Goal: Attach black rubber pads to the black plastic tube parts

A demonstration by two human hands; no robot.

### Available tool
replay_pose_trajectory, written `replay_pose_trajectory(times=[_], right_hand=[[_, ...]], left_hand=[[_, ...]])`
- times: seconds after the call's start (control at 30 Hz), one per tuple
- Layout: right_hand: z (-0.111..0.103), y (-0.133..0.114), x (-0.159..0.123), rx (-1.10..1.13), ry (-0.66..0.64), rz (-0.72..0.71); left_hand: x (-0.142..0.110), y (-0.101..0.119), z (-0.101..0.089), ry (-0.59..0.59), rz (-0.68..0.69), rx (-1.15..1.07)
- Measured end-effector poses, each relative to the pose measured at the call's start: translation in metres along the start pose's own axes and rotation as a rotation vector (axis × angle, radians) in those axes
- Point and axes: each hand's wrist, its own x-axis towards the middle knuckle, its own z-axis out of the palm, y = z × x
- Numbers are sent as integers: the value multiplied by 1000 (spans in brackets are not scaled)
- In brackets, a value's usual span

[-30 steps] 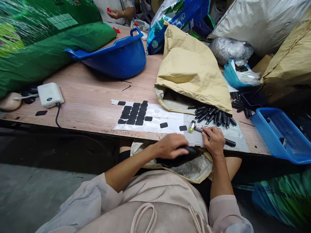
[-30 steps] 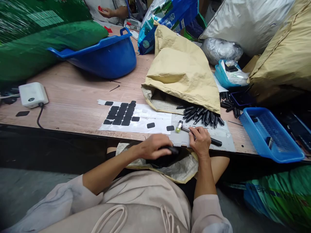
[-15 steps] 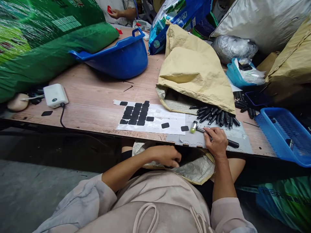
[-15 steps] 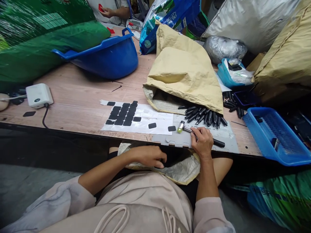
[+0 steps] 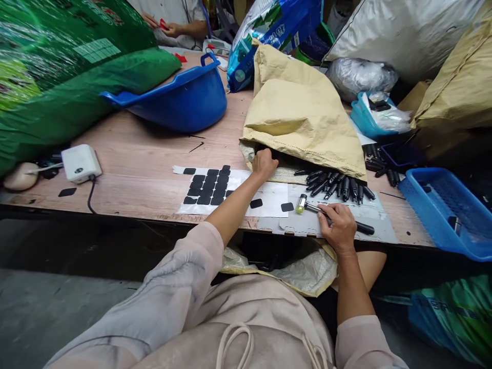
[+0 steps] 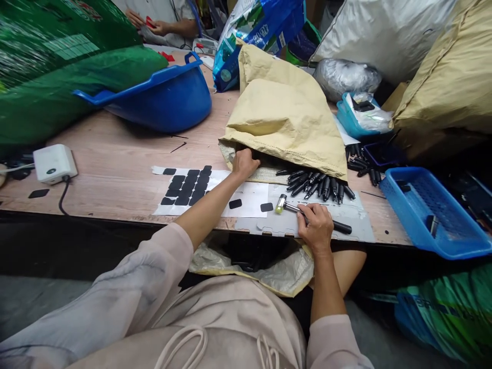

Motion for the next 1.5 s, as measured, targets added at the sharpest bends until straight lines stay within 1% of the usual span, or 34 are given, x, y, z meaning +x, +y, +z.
replay_pose_trajectory(times=[0.07,0.13,0.23,0.3,0.43,0.5,0.57,0.83,0.97,1.07,1.17,1.23,1.3,1.4,1.5], right_hand=[[0,0,0,0,6,2],[0,0,-1,5,11,-4],[0,0,0,18,4,3],[0,0,0,21,6,9],[1,1,0,16,23,-3],[1,1,0,14,21,0],[1,1,0,16,16,9],[2,1,-1,34,7,27],[2,0,-1,35,1,32],[1,-1,-1,23,11,16],[1,-1,-1,16,5,13],[1,-1,-1,17,-2,21],[1,-1,-1,23,0,19],[1,0,-1,33,9,11],[1,0,-2,33,-3,20]], left_hand=[[-6,-4,-3,9,41,-21],[-17,-8,-8,18,123,-42],[-45,-13,-17,32,292,-113],[-69,-18,-21,35,366,-175],[-114,-32,-17,-3,390,-273],[-128,-38,-12,-28,378,-281],[-136,-42,-8,-43,371,-270],[-142,-44,-7,-82,414,-240],[-144,-44,-8,-110,409,-238],[-146,-41,-15,-182,389,-230],[-144,-38,-27,-263,394,-171],[-138,-36,-34,-269,457,-114],[-128,-34,-36,-271,580,-69],[-110,-32,-32,-320,769,-10],[-98,-32,-25,-363,850,41]])
